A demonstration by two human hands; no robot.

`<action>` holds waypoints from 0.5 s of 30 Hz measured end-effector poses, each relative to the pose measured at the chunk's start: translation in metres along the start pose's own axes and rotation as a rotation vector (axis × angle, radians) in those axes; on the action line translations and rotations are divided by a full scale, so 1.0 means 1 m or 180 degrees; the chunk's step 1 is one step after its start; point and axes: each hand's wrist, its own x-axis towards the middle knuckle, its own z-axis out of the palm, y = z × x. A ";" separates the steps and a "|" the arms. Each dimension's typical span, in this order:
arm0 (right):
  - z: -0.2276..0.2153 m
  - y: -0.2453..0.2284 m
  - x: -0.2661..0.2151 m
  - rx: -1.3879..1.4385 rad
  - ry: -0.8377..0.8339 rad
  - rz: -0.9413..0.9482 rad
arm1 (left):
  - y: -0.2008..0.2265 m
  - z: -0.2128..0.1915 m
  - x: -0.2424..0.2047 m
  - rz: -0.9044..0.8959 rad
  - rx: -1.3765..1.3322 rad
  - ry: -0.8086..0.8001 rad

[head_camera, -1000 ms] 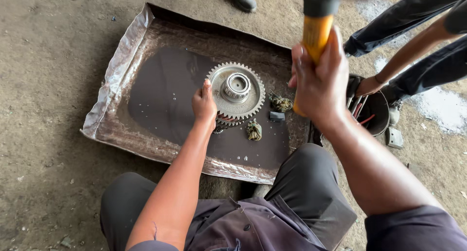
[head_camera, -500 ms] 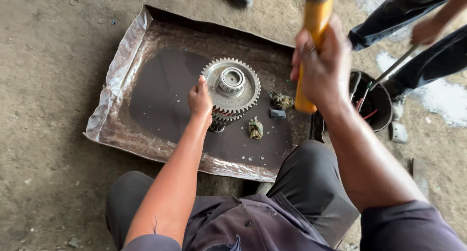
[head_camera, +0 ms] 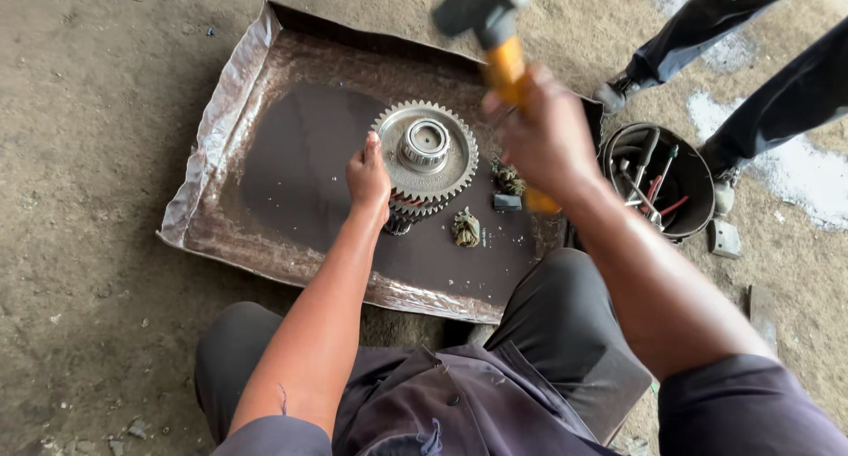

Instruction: The person cleans a gear assembly by hand with a cloth in a tray of fluid, then holds the assembly while another person uses a hammer and a metal rod to drive a component into place.

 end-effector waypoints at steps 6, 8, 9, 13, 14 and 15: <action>-0.016 0.000 -0.025 0.0504 0.1063 -0.1750 | 0.000 0.002 0.004 0.0036 0.0016 0.0000; 0.002 0.016 -0.029 -0.0699 0.0907 -0.1092 | -0.001 0.000 0.006 -0.0066 0.0107 -0.0002; 0.006 0.023 -0.026 -0.1491 0.0081 -0.0688 | -0.002 0.000 0.007 -0.0021 0.0107 0.0016; 0.002 0.031 -0.013 -0.1330 -0.0760 0.1042 | -0.001 -0.003 0.012 -0.0032 -0.0065 0.0047; -0.003 0.027 -0.011 -0.0883 -0.0548 0.0750 | 0.000 -0.002 0.015 -0.0084 -0.0153 0.0047; -0.011 0.024 -0.012 -0.0438 -0.0353 0.0464 | -0.002 -0.003 0.015 -0.0049 -0.0203 0.0036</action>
